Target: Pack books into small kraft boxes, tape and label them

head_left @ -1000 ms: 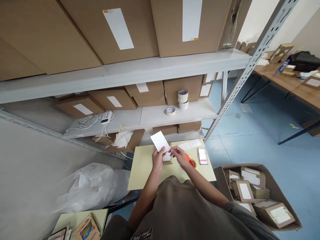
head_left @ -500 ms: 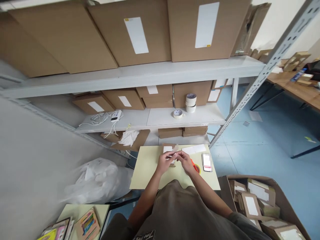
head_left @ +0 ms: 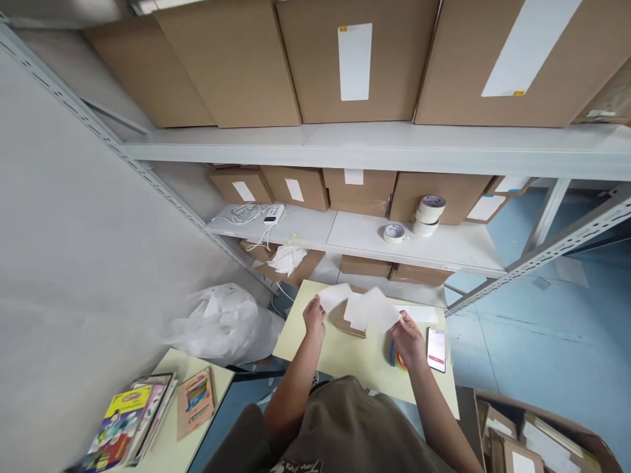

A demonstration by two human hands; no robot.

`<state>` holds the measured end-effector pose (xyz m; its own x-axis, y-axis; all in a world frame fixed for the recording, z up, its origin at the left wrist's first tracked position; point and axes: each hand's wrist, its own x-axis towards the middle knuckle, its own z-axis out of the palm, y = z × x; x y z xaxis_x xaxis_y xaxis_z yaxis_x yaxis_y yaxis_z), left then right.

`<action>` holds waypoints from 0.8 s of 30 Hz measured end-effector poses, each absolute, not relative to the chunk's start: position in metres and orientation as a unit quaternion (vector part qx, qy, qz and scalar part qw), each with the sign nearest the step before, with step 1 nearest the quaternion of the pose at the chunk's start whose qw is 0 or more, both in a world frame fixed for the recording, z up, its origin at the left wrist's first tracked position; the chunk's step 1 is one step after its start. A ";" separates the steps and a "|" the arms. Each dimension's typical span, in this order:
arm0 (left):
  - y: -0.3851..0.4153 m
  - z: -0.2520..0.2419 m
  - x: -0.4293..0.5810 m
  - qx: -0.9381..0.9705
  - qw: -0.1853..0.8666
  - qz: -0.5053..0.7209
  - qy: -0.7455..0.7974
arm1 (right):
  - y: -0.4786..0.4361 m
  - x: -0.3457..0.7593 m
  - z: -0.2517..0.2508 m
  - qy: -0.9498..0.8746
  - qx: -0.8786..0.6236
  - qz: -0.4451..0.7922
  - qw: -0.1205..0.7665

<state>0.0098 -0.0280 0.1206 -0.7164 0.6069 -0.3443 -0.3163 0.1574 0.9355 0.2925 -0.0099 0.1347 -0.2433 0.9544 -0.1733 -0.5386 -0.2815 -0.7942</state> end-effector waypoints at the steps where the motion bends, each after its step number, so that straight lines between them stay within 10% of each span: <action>1: -0.028 0.117 -0.004 0.090 0.338 0.646 0.679 | -0.005 0.291 0.132 -0.294 -0.341 0.721 0.526; 24: -0.119 0.122 -0.288 0.286 0.199 0.589 0.729 | 0.107 -0.157 0.059 -0.349 -0.508 0.684 0.390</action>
<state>-0.2881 -0.1193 0.1222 -0.7565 0.6523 0.0466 0.1823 0.1419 0.9729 -0.1574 0.1070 0.0585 -0.1797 0.8879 -0.4235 -0.1792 -0.4528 -0.8734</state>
